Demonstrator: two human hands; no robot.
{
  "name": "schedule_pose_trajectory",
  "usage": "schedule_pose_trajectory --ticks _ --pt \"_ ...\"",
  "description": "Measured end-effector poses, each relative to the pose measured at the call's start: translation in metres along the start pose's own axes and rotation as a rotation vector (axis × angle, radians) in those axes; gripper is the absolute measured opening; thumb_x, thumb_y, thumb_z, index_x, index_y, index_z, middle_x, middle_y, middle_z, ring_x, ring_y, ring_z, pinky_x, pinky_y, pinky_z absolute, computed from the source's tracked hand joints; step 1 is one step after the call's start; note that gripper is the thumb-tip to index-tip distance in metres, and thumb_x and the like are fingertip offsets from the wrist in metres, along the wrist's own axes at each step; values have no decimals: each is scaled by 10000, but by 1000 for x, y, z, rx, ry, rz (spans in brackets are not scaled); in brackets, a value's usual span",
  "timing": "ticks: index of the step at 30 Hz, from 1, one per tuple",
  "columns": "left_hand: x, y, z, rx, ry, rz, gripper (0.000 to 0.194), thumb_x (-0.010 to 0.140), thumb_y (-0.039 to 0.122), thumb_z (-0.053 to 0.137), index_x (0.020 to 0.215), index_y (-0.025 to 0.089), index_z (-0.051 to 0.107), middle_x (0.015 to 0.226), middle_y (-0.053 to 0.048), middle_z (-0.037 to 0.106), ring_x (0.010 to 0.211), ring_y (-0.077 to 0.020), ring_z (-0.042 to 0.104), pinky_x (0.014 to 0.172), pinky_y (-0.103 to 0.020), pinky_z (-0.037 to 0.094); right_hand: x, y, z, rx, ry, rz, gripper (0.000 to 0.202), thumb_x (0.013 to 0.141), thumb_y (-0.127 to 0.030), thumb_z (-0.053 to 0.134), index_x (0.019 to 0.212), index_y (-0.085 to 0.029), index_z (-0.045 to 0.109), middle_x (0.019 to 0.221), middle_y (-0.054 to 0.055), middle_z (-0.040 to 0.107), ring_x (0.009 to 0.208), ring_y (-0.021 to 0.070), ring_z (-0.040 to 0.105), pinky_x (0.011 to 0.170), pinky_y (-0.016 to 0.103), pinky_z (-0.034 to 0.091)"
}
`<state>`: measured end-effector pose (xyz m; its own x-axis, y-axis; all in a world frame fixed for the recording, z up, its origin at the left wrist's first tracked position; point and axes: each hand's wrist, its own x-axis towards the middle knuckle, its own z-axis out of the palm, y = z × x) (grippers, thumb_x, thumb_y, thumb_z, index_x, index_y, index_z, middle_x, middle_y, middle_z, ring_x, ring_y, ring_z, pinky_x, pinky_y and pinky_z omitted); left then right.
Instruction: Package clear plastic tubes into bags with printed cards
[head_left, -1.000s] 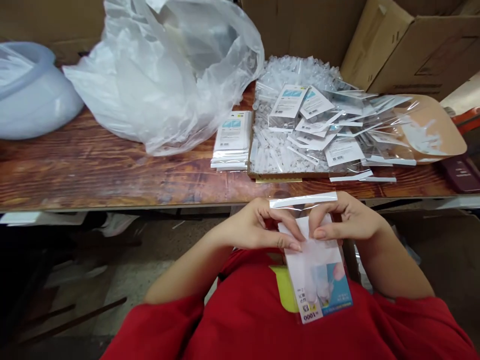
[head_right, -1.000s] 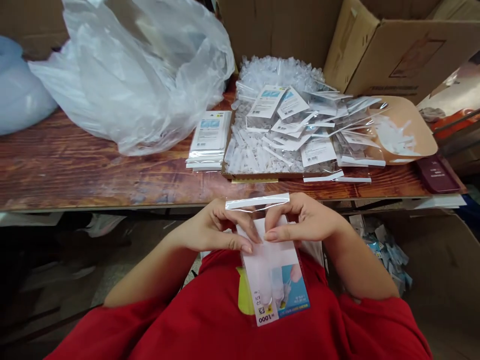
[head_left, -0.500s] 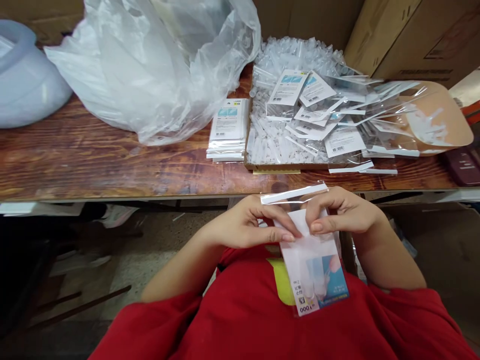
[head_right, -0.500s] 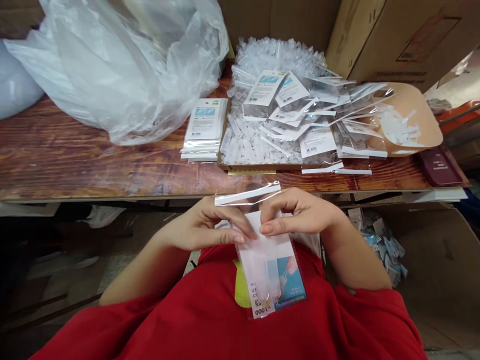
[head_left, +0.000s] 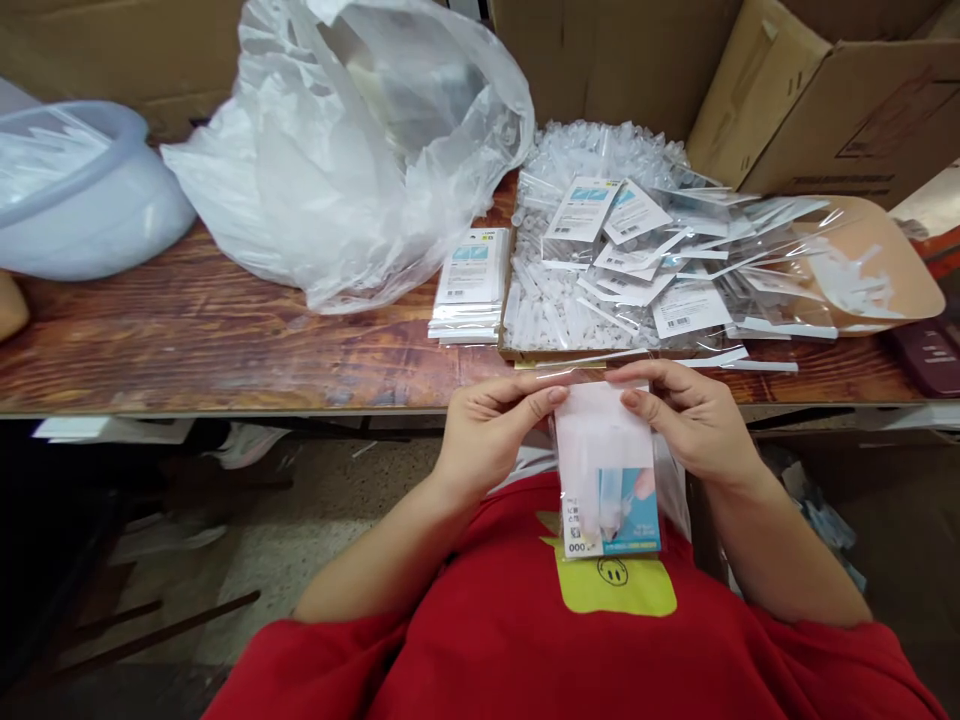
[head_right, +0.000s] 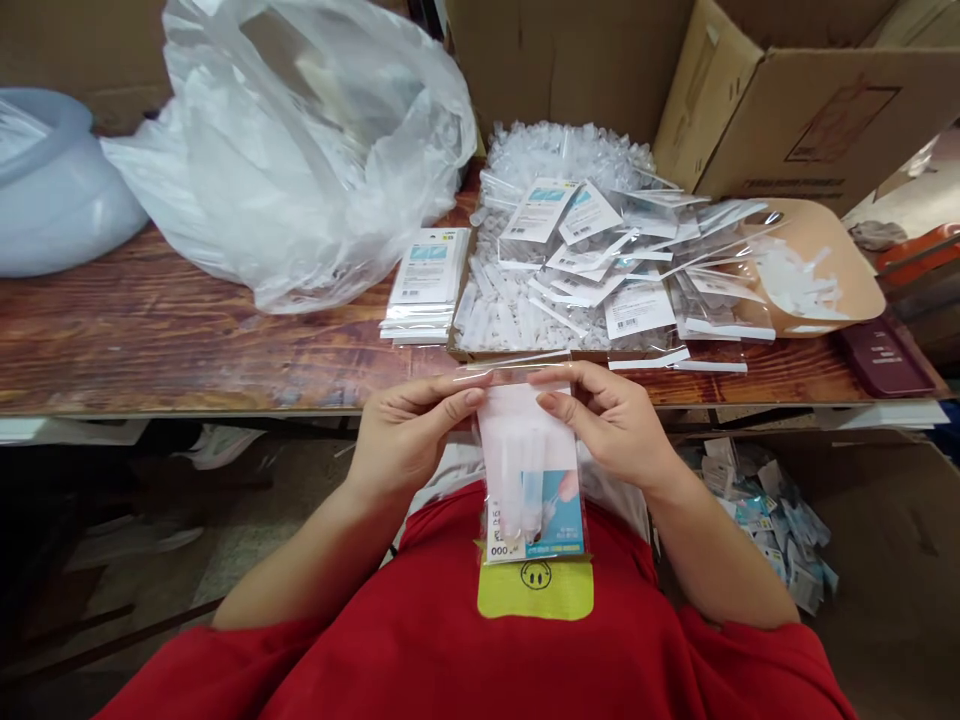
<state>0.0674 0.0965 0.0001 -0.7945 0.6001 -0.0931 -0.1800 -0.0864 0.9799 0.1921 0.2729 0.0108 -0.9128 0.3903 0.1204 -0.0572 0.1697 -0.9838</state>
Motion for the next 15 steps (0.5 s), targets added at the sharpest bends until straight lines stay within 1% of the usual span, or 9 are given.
schedule_pose_trajectory --ticks 3,5,7,9,11,12,13,14,15 --pt "5 10 -1 -34 -72 -50 301 685 431 932 892 224 862 879 -70 817 684 -143 708 611 -230 598 8 -6 -9 -71 -38 -19 245 926 -444 729 964 -216 810 947 56 793 828 142 717 696 227 570" --pt "11 23 -1 3 -105 14 274 697 418 926 869 216 859 867 -65 816 677 -145 715 607 -236 608 18 -14 -15 -138 -53 -70 250 918 -463 737 948 -230 823 910 54 784 815 157 707 709 263 573" --pt "21 40 -3 102 -99 201 195 747 369 901 862 219 855 893 -54 820 754 -173 755 692 -275 646 31 -27 -19 -235 -1 -210 208 909 -453 753 930 -262 831 859 42 757 785 165 677 725 307 568" --pt "34 55 -7 257 -74 489 127 822 296 848 937 244 854 959 -34 825 861 -195 781 824 -324 664 45 -41 -21 -324 84 -400 133 913 -409 756 902 -299 830 859 34 738 802 177 662 773 356 564" --pt "48 64 -15 427 -108 770 228 886 236 778 1100 295 829 1056 -9 820 945 -199 787 930 -360 652 58 -48 -22 -402 151 -567 98 921 -368 751 866 -325 820 887 24 749 859 194 670 854 401 557" --pt "55 65 -20 502 -142 870 278 911 213 737 1161 314 808 1088 0 816 984 -200 785 966 -370 642 63 -47 -22 -447 154 -626 100 923 -350 748 849 -331 813 896 17 762 883 199 674 886 416 547" --pt "59 64 -25 580 -196 913 299 926 195 700 1180 318 798 1106 1 813 1044 -205 777 995 -375 629 66 -42 -23 -493 136 -670 107 924 -331 745 835 -332 805 893 10 774 890 200 674 901 425 537" --pt "62 59 -31 650 -250 916 304 931 183 671 1178 309 797 1114 -7 812 1115 -215 760 1017 -376 616 68 -34 -23 -529 102 -699 120 927 -305 734 827 -326 798 882 5 783 880 197 674 898 426 530" --pt "62 52 -36 708 -292 878 292 928 179 655 1157 285 802 1118 -26 810 1182 -228 735 1026 -374 606 69 -22 -23 -547 57 -718 136 930 -275 717 821 -313 791 873 4 789 858 191 676 875 418 527"
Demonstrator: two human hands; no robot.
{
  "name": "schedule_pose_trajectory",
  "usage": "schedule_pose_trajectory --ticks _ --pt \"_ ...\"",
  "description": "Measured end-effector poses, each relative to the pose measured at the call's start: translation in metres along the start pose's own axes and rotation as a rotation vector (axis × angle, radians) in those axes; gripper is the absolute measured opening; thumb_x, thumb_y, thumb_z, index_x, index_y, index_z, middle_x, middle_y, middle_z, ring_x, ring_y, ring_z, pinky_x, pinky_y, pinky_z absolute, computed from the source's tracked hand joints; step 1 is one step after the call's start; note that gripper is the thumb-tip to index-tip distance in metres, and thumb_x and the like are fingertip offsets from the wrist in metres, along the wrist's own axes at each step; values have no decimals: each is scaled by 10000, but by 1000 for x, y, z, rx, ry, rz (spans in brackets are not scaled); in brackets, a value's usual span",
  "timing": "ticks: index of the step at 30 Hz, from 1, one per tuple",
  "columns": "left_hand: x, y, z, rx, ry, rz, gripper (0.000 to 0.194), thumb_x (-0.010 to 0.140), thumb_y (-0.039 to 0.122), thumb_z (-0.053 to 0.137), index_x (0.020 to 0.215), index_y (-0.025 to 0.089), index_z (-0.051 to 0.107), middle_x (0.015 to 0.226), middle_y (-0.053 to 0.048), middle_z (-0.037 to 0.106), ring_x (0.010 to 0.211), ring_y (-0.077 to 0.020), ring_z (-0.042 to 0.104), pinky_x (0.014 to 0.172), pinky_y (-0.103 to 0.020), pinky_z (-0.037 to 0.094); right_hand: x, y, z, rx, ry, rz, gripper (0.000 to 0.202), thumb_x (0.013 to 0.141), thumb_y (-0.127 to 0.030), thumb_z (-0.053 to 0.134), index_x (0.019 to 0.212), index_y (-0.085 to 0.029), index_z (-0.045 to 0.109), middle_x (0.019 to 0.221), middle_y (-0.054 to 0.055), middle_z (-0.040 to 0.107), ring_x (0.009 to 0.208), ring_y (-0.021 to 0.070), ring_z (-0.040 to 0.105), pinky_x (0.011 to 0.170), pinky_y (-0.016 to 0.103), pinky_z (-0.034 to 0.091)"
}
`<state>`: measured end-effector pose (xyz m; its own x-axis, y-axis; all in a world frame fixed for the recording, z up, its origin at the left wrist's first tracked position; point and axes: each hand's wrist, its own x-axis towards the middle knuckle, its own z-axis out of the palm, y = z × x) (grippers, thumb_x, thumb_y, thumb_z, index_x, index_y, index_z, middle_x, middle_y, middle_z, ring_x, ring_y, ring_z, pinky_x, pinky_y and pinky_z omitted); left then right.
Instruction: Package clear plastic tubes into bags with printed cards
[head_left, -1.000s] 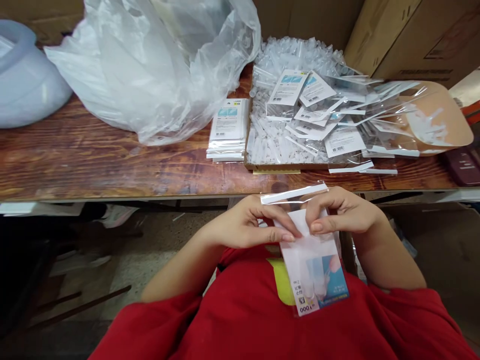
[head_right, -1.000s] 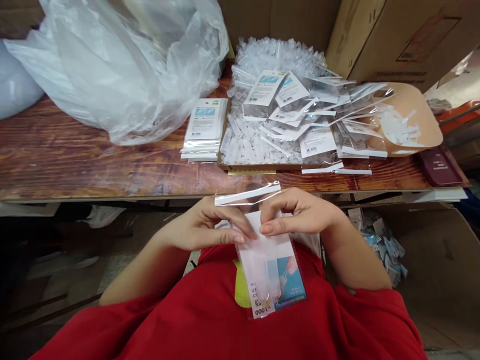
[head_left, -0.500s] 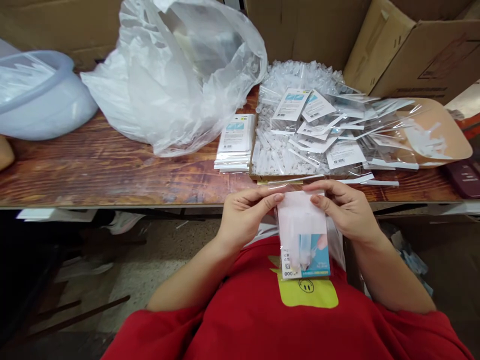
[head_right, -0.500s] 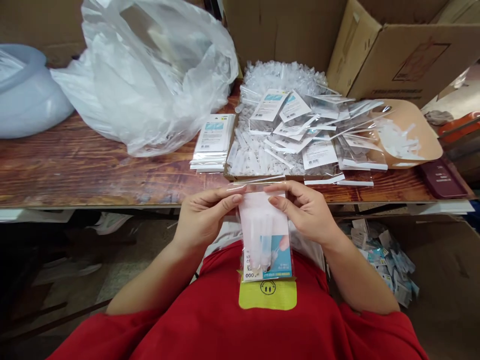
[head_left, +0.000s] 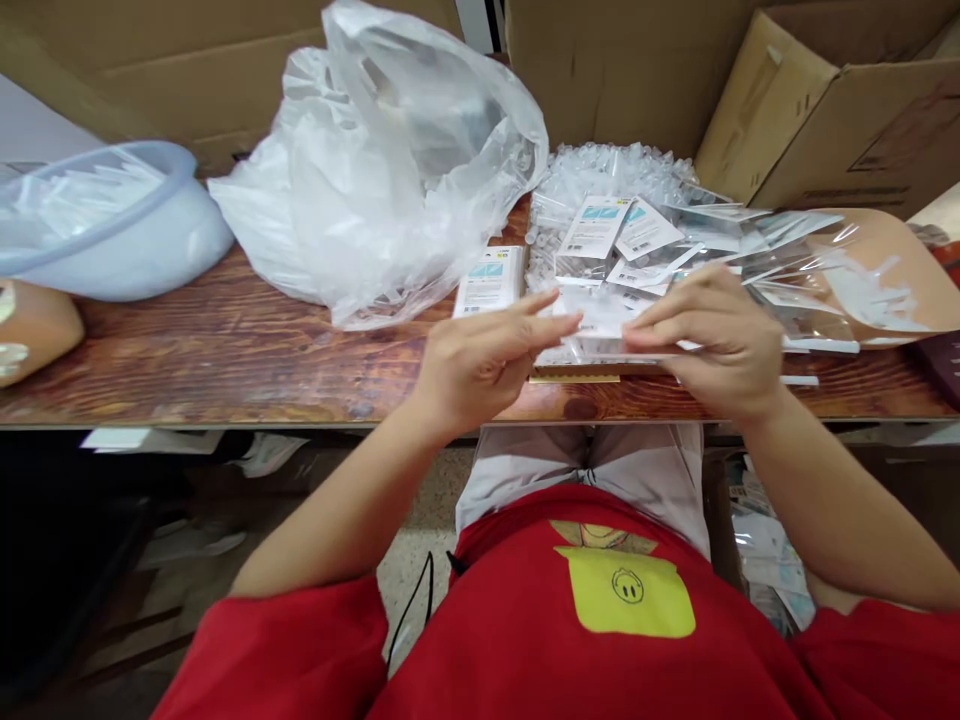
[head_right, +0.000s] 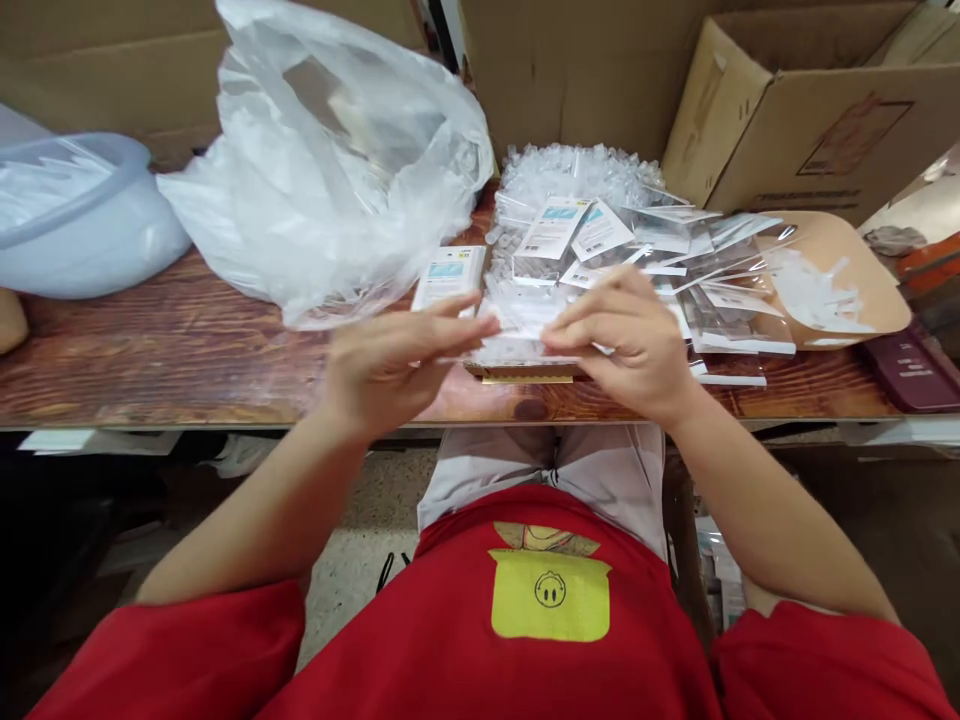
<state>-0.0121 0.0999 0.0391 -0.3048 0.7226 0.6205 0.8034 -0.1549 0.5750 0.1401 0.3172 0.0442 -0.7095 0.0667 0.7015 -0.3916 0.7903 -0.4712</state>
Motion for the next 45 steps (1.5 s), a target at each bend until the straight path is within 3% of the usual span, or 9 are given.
schedule_pose_trajectory --ticks 2,5,7,11,16,21,28,37,45 --pt "-19 -6 6 16 -80 -149 281 915 197 653 1156 227 793 1143 -81 798 1239 -255 703 991 -365 604 -21 15 12 44 -78 -10 164 935 -215 672 827 -276 780 879 16 795 812 177 689 803 387 533" --pt "-49 -5 21 -92 -21 -611 323 918 356 682 1159 146 732 1034 -126 779 903 -211 754 715 -296 606 -53 28 29 86 -119 39 164 936 -190 649 839 -241 771 889 43 789 808 173 720 748 350 561" --pt "-60 0 33 -293 -82 -874 398 911 509 676 1026 129 709 914 -102 750 660 -152 687 581 -267 549 -67 30 33 84 -116 49 153 932 -173 648 865 -235 771 910 56 786 838 175 730 752 338 581" --pt "-60 7 52 -613 -212 -1113 363 823 480 752 847 128 665 748 -19 667 451 -66 525 479 -223 417 -71 27 23 23 -224 -10 183 945 -125 615 944 -230 765 1001 62 782 917 166 730 804 316 597" --pt "-48 8 59 -729 -130 -1170 314 693 369 834 664 151 610 580 27 562 467 -60 455 485 -204 351 -53 -2 2 -222 -377 -50 324 912 -42 501 1060 -179 755 1280 151 699 1096 265 666 924 437 536" --pt "-40 12 65 -811 -154 -1162 343 635 442 870 683 143 710 514 31 517 461 -57 368 467 -207 300 -41 -31 19 -137 -433 47 119 973 -205 597 933 -163 701 880 70 693 839 190 582 785 354 432" --pt "-40 12 72 -928 -67 -1239 305 610 398 842 715 121 766 635 -34 675 417 -38 378 414 -212 260 -40 -15 30 -36 -579 254 96 921 -198 705 837 -176 665 836 19 701 831 162 596 812 320 384" --pt "-39 14 76 -901 -47 -1142 266 648 344 826 752 123 722 648 -25 689 384 -36 390 386 -201 281 -30 -14 37 -51 -677 287 142 806 -40 656 753 -168 623 777 41 654 832 184 562 786 311 401" --pt "-35 15 77 -913 -4 -1182 278 583 348 830 681 127 694 586 -11 662 373 -37 370 380 -204 272 -36 -6 37 11 -673 192 112 900 -91 604 816 -162 627 845 60 627 847 181 547 776 308 427"
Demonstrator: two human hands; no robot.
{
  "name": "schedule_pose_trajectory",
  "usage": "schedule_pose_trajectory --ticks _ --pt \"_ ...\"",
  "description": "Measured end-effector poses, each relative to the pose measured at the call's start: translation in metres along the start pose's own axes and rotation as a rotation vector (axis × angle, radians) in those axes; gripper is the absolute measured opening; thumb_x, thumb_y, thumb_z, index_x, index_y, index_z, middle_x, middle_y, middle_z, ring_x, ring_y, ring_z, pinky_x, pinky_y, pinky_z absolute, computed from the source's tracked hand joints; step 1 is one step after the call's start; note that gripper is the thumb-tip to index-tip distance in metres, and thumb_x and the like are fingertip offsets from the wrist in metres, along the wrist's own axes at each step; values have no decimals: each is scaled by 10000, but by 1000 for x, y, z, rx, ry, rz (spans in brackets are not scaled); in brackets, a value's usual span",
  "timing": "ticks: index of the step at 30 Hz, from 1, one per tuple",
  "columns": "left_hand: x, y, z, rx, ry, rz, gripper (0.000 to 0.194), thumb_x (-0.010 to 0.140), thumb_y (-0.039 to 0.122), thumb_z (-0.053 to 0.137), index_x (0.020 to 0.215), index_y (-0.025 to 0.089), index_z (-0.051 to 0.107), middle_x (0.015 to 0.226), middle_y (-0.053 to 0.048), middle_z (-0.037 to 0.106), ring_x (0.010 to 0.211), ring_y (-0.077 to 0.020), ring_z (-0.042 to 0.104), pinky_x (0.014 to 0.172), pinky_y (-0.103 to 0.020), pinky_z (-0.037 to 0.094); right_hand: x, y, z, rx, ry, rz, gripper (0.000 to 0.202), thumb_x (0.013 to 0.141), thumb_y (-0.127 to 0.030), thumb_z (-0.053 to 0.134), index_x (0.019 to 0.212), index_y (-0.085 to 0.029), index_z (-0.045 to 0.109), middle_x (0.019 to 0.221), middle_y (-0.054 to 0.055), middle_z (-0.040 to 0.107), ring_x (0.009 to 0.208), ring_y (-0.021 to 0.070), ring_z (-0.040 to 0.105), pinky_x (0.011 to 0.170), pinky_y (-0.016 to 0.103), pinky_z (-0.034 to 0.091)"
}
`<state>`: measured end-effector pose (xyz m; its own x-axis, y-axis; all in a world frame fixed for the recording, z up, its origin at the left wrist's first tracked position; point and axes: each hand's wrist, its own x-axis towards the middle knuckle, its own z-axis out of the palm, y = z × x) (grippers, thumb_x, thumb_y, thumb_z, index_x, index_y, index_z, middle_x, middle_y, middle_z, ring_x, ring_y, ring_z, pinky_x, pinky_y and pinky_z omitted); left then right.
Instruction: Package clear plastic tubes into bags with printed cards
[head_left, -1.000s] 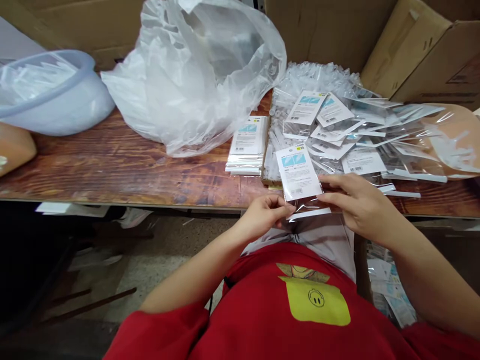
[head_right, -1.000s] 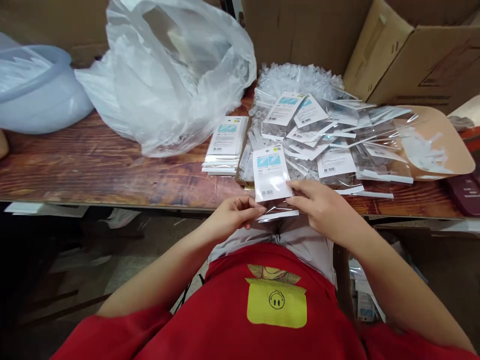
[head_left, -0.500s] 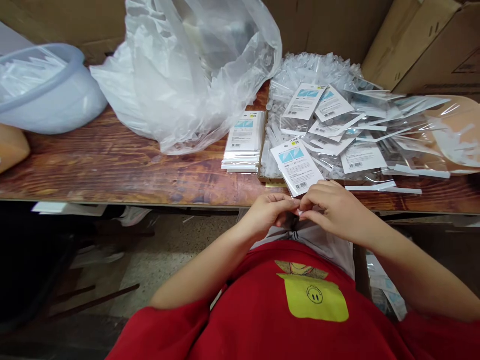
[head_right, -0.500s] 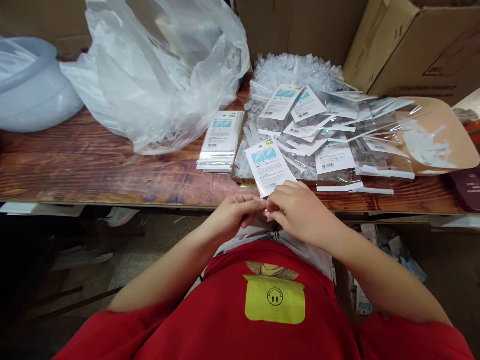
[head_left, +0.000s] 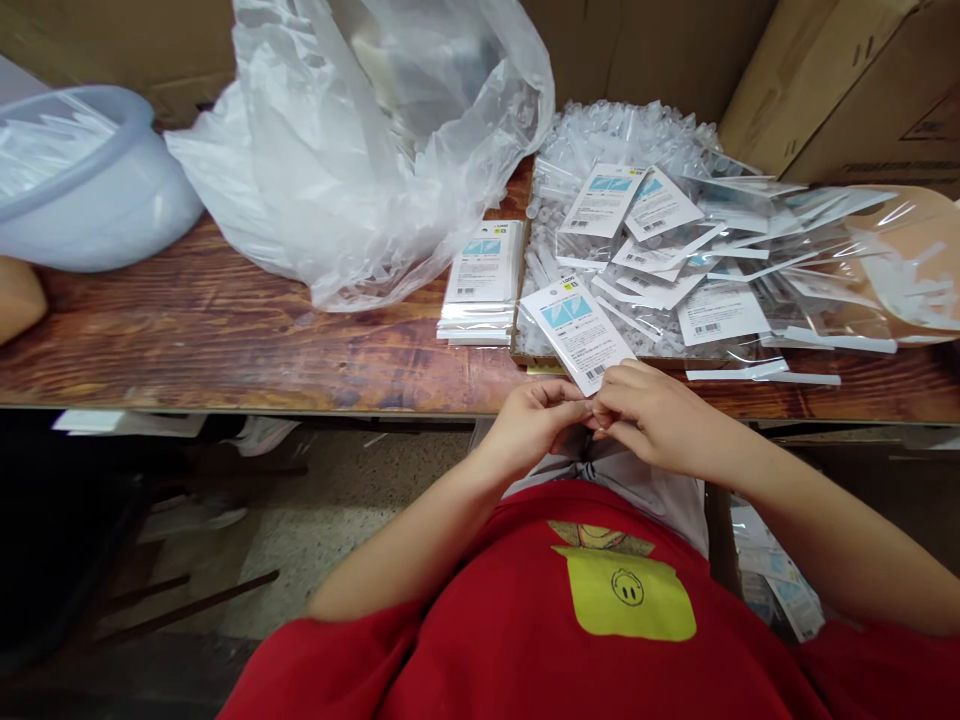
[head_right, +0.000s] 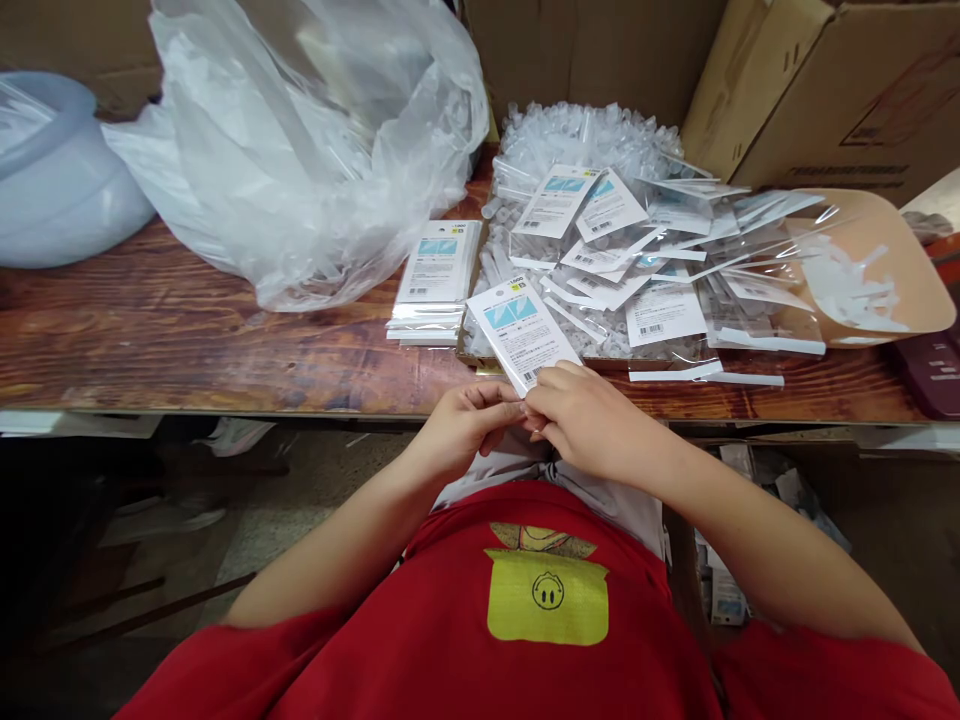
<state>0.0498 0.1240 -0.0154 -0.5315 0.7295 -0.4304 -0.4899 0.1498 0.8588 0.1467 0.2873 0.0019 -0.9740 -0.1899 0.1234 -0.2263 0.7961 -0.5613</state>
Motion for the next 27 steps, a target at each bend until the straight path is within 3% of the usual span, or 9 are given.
schedule_pose_trajectory --ticks 4,7,9,12,15,17,21,24,27 --pt "0 2 -2 -68 82 -3 312 540 348 868 658 146 660 579 -11 676 396 -37 396 391 -180 239 -12 2 -10 155 53 -103 115 930 -117 605 837 -180 582 910 49 618 865 149 581 763 272 485" --pt "-1 6 -10 -65 136 36 309 549 340 882 663 148 668 592 -26 697 417 -36 419 393 -167 218 -32 10 -32 239 229 -93 131 942 -109 607 864 -202 559 888 19 636 812 111 619 723 237 513" --pt "-2 9 -16 -54 139 41 312 555 345 893 659 144 680 595 -29 698 414 -27 403 388 -161 205 -50 23 -54 227 454 -75 156 913 -62 617 874 -210 585 864 11 656 788 110 654 698 239 527" --pt "-3 10 -24 -56 138 37 336 544 352 923 657 134 694 593 -9 676 401 -3 347 375 -153 180 -75 57 -97 15 1012 12 167 815 -37 732 791 -179 648 800 33 675 768 142 687 715 284 536" --pt "-1 5 -29 -67 144 23 409 520 379 962 694 124 694 604 6 658 394 10 313 365 -147 161 -90 99 -143 -421 1460 414 182 777 -201 827 795 -59 714 915 128 743 901 189 710 803 352 495" --pt "0 -1 -31 -48 149 30 471 524 417 976 745 125 681 613 8 658 383 10 315 364 -144 176 -96 123 -166 -541 1227 853 450 909 -362 615 831 68 725 1149 223 727 1088 226 685 791 414 409" --pt "-4 -18 -39 92 182 217 504 723 555 868 939 149 663 726 -17 706 371 -31 411 373 -174 298 -104 147 -187 -299 767 1152 635 804 -477 641 1047 96 764 1152 258 719 1086 240 688 738 421 390" --pt "-6 -29 -48 320 274 565 339 932 456 698 1104 170 641 839 -29 707 445 -59 491 441 -206 414 -108 151 -186 -212 921 1116 768 751 -503 658 1263 67 700 1132 248 725 1098 271 674 720 405 406" --pt "-1 -37 -54 736 439 962 290 896 219 726 1162 184 614 904 -31 662 582 -90 568 529 -219 474 -107 152 -179 -155 1047 1112 716 857 -445 599 1310 108 643 1140 285 702 1035 237 695 692 399 401"
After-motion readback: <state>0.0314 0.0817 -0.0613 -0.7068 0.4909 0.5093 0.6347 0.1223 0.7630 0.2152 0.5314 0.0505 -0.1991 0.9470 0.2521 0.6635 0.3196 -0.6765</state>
